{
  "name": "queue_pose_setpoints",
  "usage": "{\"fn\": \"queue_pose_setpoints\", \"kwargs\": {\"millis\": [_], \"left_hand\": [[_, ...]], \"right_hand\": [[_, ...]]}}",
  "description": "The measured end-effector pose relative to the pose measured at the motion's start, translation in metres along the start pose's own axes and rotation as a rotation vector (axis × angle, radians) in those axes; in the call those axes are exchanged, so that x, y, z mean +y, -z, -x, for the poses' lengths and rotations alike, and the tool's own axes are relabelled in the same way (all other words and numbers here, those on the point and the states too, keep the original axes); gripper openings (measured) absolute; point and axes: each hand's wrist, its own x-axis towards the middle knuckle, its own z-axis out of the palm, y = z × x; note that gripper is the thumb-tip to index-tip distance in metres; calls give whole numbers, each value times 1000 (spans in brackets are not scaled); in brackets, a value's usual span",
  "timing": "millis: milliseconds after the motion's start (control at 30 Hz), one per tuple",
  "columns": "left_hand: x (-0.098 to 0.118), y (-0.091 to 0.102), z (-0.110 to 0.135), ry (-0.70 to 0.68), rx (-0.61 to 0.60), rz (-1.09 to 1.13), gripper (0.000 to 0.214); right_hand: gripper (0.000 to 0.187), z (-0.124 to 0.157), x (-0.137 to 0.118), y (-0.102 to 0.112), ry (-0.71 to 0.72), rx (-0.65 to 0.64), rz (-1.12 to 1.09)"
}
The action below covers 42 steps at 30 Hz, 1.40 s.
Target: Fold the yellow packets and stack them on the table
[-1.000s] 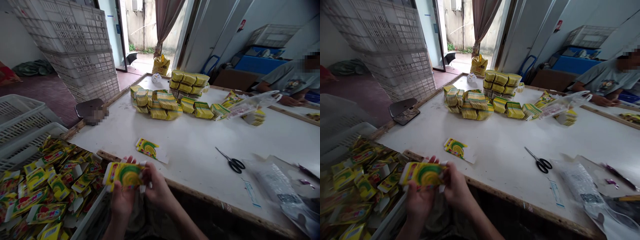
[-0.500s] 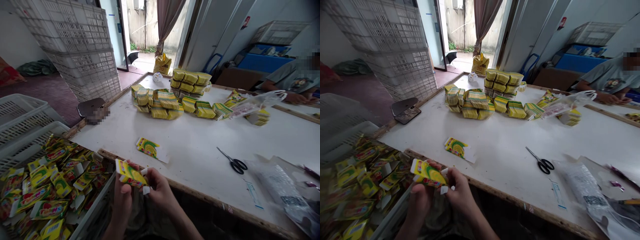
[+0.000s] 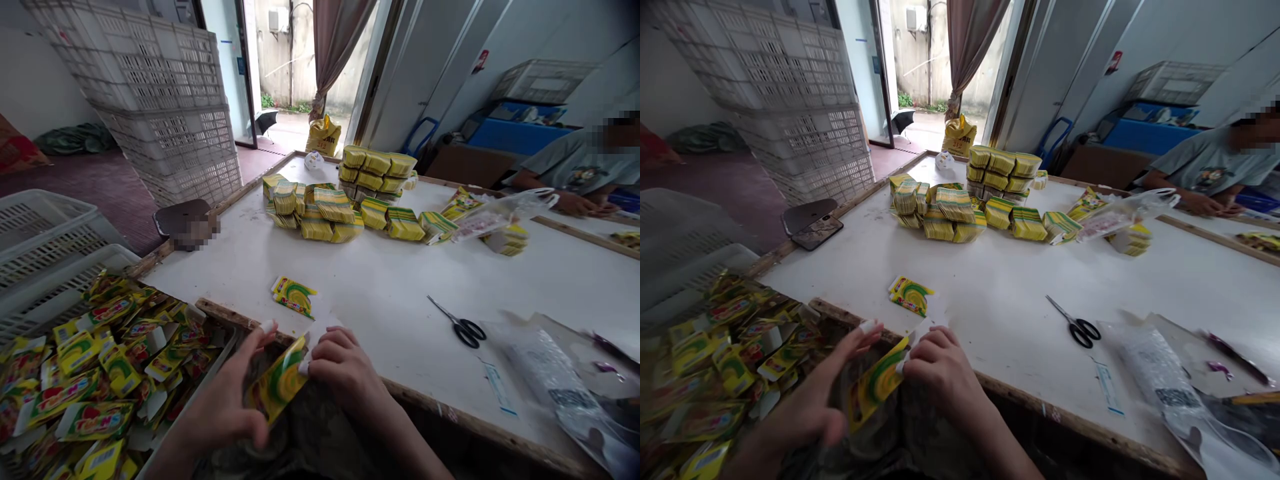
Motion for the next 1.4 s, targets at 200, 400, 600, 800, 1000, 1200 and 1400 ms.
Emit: {"fn": "queue_pose_setpoints", "kwargs": {"millis": [200, 400, 600, 800, 1000, 1200, 1400], "left_hand": [[-31, -26, -1, -105, -2, -419, 69], [-46, -35, 6, -207, 131, -396, 73], [-49, -39, 6, -278, 41, -475, 59], [-51, -34, 0, -246, -19, -623, 57], [-55, -38, -4, -348, 189, -571, 68], [-43, -26, 0, -358, 197, -703, 51], [-30, -19, -1, -345, 38, -900, 48]], "right_hand": [[52, 5, -13, -22, -188, 348, -148], [45, 2, -2, -48, -588, 221, -908], [34, -3, -2, -49, -627, 111, -1025], [49, 7, -9, -46, -430, 80, -754], [57, 14, -6, -52, -294, 167, -446], [55, 17, 13, -45, -226, 71, -257], [22, 10, 18, -18, -195, -62, -305]]}}
